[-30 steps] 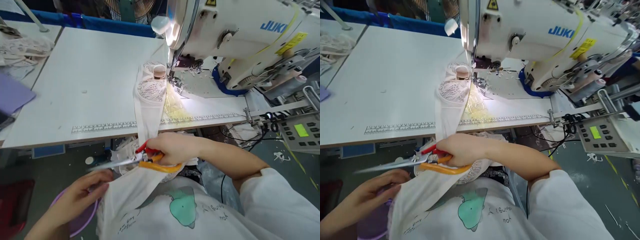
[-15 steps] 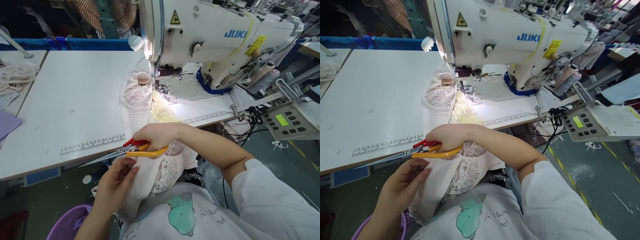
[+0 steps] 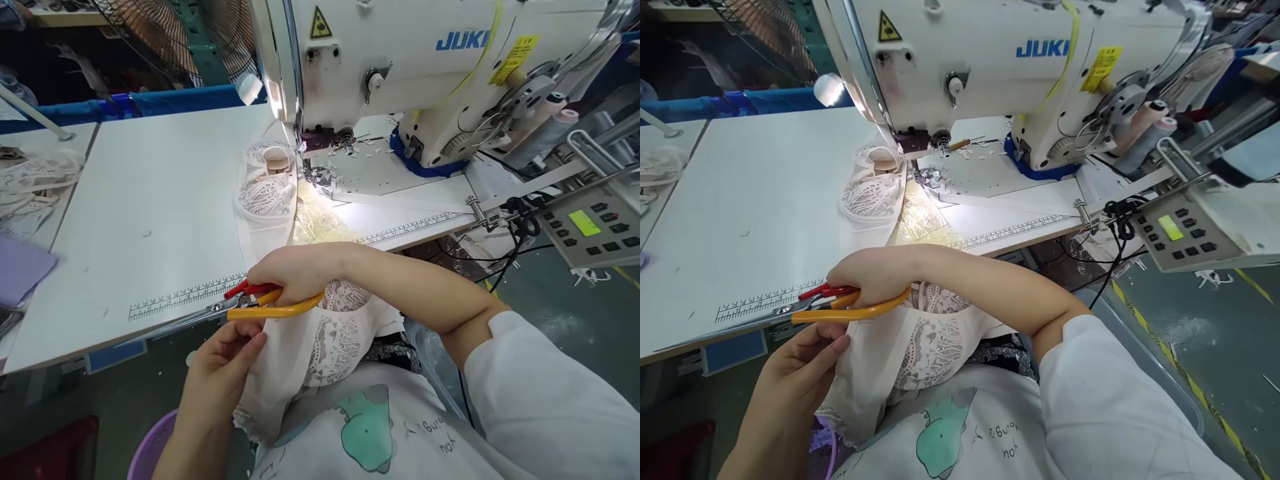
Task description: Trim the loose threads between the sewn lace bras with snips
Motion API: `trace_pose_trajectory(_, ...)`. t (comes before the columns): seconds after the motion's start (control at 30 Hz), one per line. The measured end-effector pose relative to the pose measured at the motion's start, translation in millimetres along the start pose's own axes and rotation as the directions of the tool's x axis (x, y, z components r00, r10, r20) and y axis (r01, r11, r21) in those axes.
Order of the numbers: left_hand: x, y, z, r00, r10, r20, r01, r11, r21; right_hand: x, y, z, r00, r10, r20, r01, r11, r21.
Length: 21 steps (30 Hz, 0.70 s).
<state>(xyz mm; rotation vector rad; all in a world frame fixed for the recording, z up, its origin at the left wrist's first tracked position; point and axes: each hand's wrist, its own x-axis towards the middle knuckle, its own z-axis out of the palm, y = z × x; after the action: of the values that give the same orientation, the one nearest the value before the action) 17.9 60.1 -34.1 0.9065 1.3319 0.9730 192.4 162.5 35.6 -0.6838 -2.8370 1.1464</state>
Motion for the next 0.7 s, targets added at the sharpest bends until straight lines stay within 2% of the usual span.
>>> trace_pose_trajectory(0.33, 4, 3, 8, 0.988, -0.075, -0.135, 0.069, 0.996, -0.052, 3, 2, 1, 1.0, -0.027, -0.007, 0.027, 1.0, 0.005)
trace_pose_trajectory(0.57, 6, 6, 8, 0.984, -0.127, -0.123, 0.121, 0.991, -0.053, 2, 5, 1, 0.999, -0.039, 0.005, 0.039, 0.999, 0.02)
trace_pose_trajectory(0.7, 0, 9, 13, 0.989, -0.097, -0.115, 0.098, 0.995, 0.004, 1, 4, 2, 0.999, -0.047, 0.002, 0.047, 0.998, 0.035)
